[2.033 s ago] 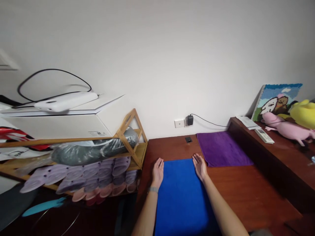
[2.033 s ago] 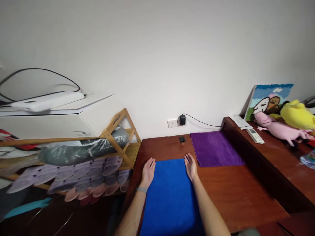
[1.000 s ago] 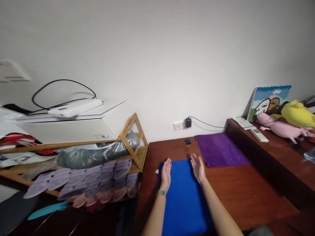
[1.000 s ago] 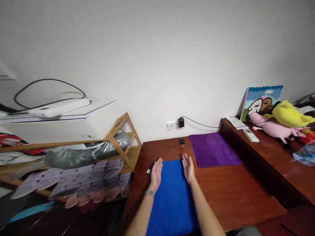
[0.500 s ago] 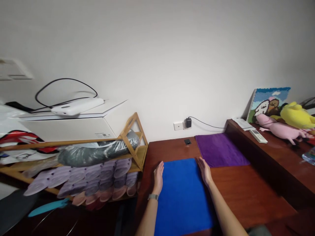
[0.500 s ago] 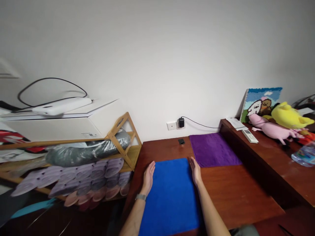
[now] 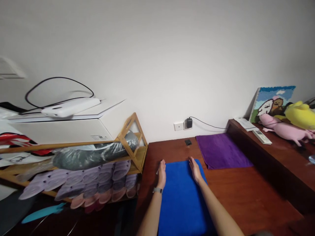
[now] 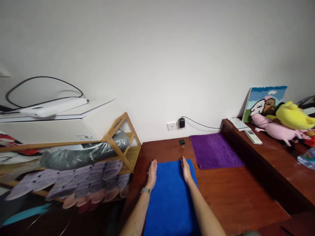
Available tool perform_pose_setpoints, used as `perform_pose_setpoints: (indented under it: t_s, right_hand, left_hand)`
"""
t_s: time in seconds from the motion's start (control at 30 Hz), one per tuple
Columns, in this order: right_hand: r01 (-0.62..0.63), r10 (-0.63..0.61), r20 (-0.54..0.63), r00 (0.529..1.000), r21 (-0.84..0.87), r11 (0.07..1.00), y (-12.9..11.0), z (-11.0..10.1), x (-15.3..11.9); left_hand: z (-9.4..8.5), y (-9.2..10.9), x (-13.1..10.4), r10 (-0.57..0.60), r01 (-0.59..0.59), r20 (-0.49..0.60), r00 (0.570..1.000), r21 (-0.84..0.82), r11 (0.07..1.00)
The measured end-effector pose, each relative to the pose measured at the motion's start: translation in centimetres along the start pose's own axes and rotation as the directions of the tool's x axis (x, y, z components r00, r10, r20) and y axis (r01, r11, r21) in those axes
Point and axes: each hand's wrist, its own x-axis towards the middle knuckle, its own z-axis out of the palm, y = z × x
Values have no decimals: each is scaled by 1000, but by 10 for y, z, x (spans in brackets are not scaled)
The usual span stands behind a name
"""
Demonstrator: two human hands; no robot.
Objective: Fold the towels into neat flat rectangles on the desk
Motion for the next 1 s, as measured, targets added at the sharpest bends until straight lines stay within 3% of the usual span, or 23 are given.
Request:
perform_pose_setpoints:
  t_s: [0.13,0.37,0.47,0.53,0.63,0.7,0.77,0.87,1.0]
  right_hand:
    - [-38,39,-32,999,33,999,-9,-17,5]
    - [30,-42,-111,993,-105,994,-45,-41,5]
    - [95,-117,-114,987,-182,979,-59,-49,-5]
    - [140,-165,-97,981,-226,964,-57,-42,-20]
    - [256,-244,80,967,-378,890,-35,-18,-52]
    - [379,-261,288,921,-512,771,-14,-1,-73]
    - [460,-243,413,877,-581,672,3,9,-85]
    - [385,-223,331,917,-589,710,10,7,-83]
    - [257,-215,141,966,-573,778,-9,-15,-56]
  left_hand:
    - [-21,10,5,-17,19,-75,997,30,999]
    - [-15,21,5,50,-44,-30,998,165,985]
    - [-10,27,-2,120,-126,38,992,272,954]
    - [-1,24,-16,173,-203,117,978,340,918]
    - [18,7,-49,229,-344,299,927,428,836]
    - [26,-9,-71,250,-458,424,871,513,726]
    - [24,-22,-86,254,-510,469,846,571,643]
    - [7,-28,-89,256,-430,361,897,570,701]
    - [-24,-11,-67,248,-296,162,955,512,806]
